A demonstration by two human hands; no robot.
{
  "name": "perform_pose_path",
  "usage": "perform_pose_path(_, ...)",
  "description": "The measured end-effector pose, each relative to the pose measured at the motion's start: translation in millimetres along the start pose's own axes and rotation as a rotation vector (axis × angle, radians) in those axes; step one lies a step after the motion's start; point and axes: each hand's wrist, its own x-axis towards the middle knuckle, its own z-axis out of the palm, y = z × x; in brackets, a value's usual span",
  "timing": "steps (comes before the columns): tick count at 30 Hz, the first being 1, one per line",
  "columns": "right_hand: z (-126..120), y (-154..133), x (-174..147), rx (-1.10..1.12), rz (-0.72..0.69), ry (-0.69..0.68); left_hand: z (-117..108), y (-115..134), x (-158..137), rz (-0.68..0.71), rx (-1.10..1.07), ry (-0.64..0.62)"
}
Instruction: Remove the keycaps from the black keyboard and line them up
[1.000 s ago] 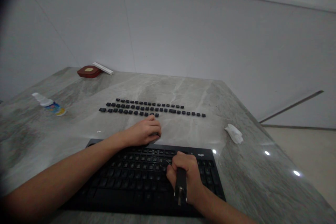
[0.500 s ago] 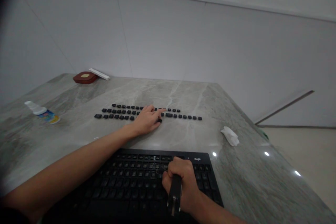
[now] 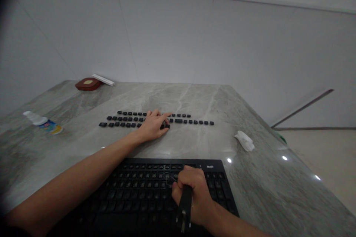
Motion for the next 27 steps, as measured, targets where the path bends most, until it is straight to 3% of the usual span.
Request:
perform_pose_path(19,-1,-1,2,-0.053,-0.05,-0.066,-6,0,-4,0.063,0.002,0.053)
perform_pose_path(21,-3,-2,2,-0.067,-0.083,-0.142,-12,5,-6,0.138,-0.044,0.105)
perform_pose_path(24,-7,-3,1,-0.073,-0.176,-0.257,-22,19,-17,0.369,-0.225,0.136)
perform_pose_path(27,-11,-1,1,-0.071,-0.233,-0.366,-28,37,-33,0.586,-0.415,-0.102)
